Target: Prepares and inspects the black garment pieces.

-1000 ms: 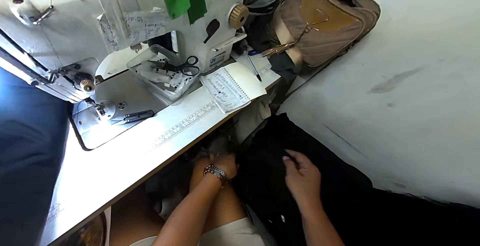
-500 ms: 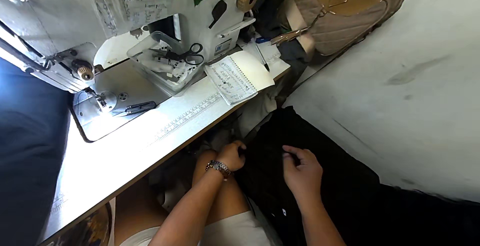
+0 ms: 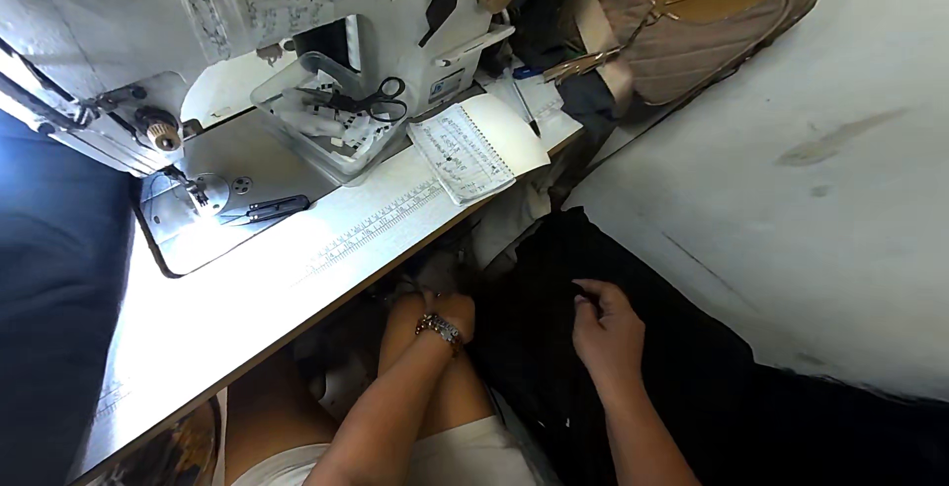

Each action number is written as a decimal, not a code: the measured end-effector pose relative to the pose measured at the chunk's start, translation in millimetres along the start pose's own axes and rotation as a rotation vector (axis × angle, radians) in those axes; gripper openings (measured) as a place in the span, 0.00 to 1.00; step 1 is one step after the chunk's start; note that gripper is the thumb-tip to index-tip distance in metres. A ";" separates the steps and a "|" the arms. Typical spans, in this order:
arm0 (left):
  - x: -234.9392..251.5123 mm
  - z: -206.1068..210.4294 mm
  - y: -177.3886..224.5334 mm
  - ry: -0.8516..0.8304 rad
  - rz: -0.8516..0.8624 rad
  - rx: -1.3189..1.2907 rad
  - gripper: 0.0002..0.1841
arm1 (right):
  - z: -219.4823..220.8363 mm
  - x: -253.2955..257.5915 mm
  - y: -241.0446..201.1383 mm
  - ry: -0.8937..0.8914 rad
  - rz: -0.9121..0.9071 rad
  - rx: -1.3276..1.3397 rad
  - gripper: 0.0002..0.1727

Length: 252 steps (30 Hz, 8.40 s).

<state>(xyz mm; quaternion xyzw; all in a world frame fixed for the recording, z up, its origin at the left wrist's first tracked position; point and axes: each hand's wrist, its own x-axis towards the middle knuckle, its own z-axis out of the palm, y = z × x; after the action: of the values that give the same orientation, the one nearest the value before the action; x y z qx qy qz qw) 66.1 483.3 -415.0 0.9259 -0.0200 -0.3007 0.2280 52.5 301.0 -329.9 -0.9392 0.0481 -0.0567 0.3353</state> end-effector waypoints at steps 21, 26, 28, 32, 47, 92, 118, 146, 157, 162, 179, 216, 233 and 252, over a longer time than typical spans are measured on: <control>-27.8 -56.4 31.1 0.129 0.221 -0.843 0.20 | 21.5 -7.4 -18.7 -0.202 -0.136 -0.128 0.10; -75.8 -78.0 31.8 -0.026 -0.030 -0.226 0.21 | -4.9 3.0 -4.1 -0.081 -0.047 -0.049 0.13; -47.5 -46.2 21.2 -0.061 -0.017 -0.085 0.21 | -11.7 5.0 0.3 -0.021 -0.033 0.002 0.13; -5.9 -5.6 12.5 -0.037 -0.006 0.076 0.17 | -16.8 6.5 5.1 0.058 -0.119 -0.007 0.09; -11.8 -52.9 30.1 0.119 0.169 -0.848 0.15 | 26.7 -1.8 -14.0 -0.196 -0.060 -0.190 0.11; -41.8 -48.8 25.5 -0.124 -0.068 0.069 0.18 | -14.7 7.2 17.2 -0.001 -0.168 -0.062 0.15; -2.8 -53.3 19.3 -0.066 0.039 -0.372 0.25 | 7.6 3.3 -12.5 -0.060 -0.026 -0.085 0.13; 6.8 -43.9 24.2 -0.008 0.083 -0.800 0.14 | 16.6 1.2 -14.0 -0.168 -0.097 -0.230 0.09; 10.1 -32.2 16.8 -0.223 -0.100 -0.232 0.30 | -46.9 16.5 27.1 0.121 -0.117 -0.078 0.12; 14.5 -35.0 14.4 -0.354 -0.157 -0.211 0.38 | -81.0 15.8 43.7 0.273 -0.126 0.026 0.10; 2.6 -52.1 3.6 0.050 0.058 -0.869 0.18 | -44.3 -4.2 5.4 0.129 -0.116 -0.125 0.15; 1.9 -45.6 85.4 0.069 0.157 -0.953 0.28 | -6.8 -7.0 9.6 -0.165 -0.224 -0.222 0.28; -105.4 -145.9 67.1 -0.376 -0.374 -0.483 0.25 | -53.5 4.1 42.0 0.080 -0.091 -0.019 0.15; -67.3 -86.9 34.5 -0.325 -0.002 -1.010 0.21 | -46.1 1.0 54.3 0.076 -0.096 -0.020 0.16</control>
<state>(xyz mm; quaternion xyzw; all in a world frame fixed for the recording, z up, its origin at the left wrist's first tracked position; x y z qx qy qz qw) 63.6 499.8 -301.0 0.6420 0.0930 -0.4128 0.6393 44.3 230.2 -328.9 -0.9409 0.0164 -0.1078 0.3206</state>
